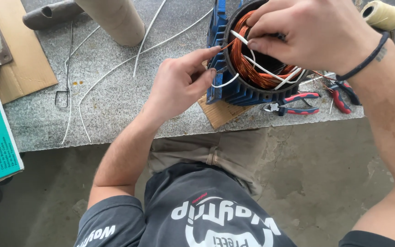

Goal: The person works on an electric motor stator with copper windings on a workbench. They thread white cable ties around the windings, pull them tight to bundle the coils, and twist and arrange the copper wire leads extending from the stator.

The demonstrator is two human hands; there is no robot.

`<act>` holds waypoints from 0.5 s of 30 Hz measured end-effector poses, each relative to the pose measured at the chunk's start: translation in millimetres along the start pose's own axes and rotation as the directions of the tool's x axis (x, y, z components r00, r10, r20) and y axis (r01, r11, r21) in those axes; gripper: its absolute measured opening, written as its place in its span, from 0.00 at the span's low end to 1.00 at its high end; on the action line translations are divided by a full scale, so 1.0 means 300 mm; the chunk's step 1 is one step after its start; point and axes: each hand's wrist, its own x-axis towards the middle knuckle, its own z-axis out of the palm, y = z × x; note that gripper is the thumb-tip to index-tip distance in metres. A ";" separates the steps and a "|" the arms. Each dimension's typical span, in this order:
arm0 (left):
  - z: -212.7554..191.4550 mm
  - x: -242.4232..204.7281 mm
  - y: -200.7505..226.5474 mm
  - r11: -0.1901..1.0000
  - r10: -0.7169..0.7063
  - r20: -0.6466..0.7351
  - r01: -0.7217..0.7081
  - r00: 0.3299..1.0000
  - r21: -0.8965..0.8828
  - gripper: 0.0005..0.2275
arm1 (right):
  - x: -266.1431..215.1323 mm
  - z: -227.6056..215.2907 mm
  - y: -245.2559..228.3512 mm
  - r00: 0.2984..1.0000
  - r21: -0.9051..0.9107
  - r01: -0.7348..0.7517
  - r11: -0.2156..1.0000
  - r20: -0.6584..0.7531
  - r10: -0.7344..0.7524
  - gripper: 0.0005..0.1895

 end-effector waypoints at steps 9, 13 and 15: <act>-0.011 0.041 0.015 0.998 0.044 0.063 -0.046 0.997 0.032 0.17 | -0.056 0.030 0.048 0.934 0.116 -0.344 0.932 0.145 0.327 0.11; -0.018 0.077 0.025 0.997 0.057 0.089 -0.061 0.994 0.046 0.16 | -0.055 0.028 0.042 0.936 0.143 -0.332 0.932 0.173 0.306 0.10; -0.017 0.107 0.021 0.976 0.144 0.107 -0.159 0.984 0.150 0.14 | -0.046 0.017 0.020 0.984 0.176 -0.177 0.968 0.061 0.169 0.10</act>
